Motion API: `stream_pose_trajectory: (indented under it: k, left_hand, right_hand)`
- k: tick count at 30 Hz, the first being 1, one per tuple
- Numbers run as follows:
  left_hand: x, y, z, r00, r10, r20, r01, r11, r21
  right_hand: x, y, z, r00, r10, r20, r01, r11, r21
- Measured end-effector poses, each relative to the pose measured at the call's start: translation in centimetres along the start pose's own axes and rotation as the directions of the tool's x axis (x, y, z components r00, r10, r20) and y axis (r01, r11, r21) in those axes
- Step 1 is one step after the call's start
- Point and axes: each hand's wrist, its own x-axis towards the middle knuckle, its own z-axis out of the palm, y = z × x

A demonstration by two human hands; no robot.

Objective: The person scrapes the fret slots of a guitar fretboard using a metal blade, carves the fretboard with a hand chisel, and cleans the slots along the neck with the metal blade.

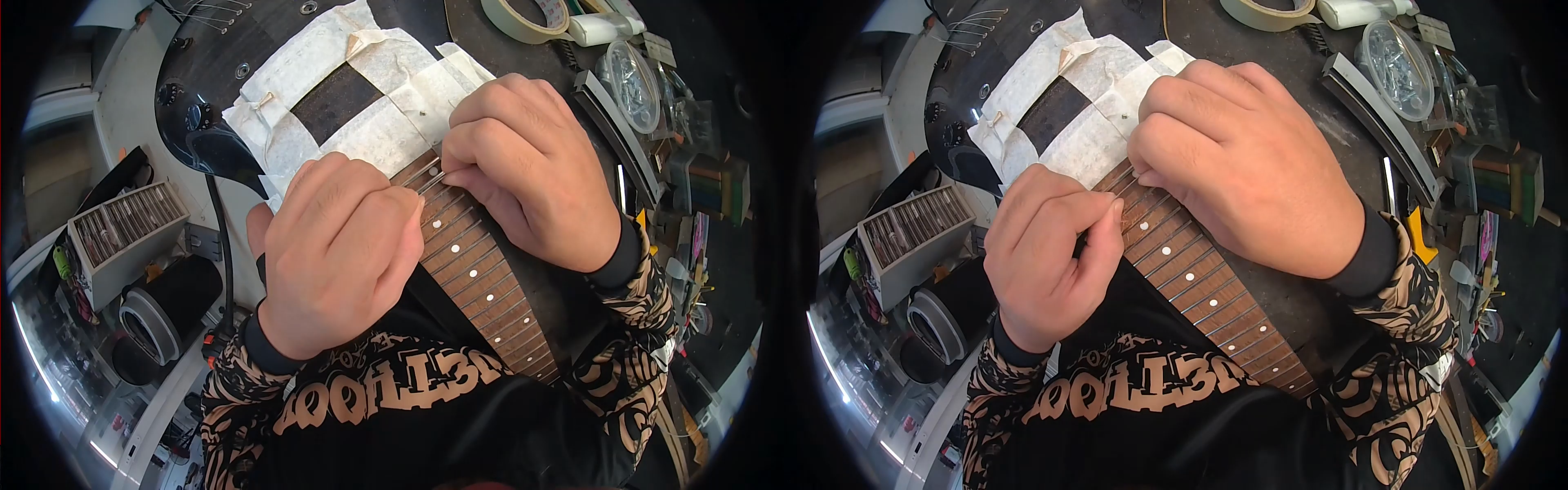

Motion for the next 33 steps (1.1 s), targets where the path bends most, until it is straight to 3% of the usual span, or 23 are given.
stream_pose_trajectory:
  k: [4,13,33]
  left_hand:
    - [-0.5,0.4,-0.4,0.998,-0.057,0.001,0.057,0.997,0.043]
    - [-0.7,0.4,-1.0,0.998,-0.014,0.054,0.015,1.000,-0.024]
    - [-1.3,0.1,-0.6,1.000,-0.023,0.005,0.023,1.000,0.010]
  right_hand:
    - [0.1,-0.1,-0.1,1.000,-0.002,-0.010,0.002,1.000,0.019]
    - [0.2,-0.9,0.0,0.999,-0.029,0.021,0.029,1.000,0.004]
    - [0.1,-0.8,0.0,1.000,-0.015,0.012,0.015,1.000,0.008]
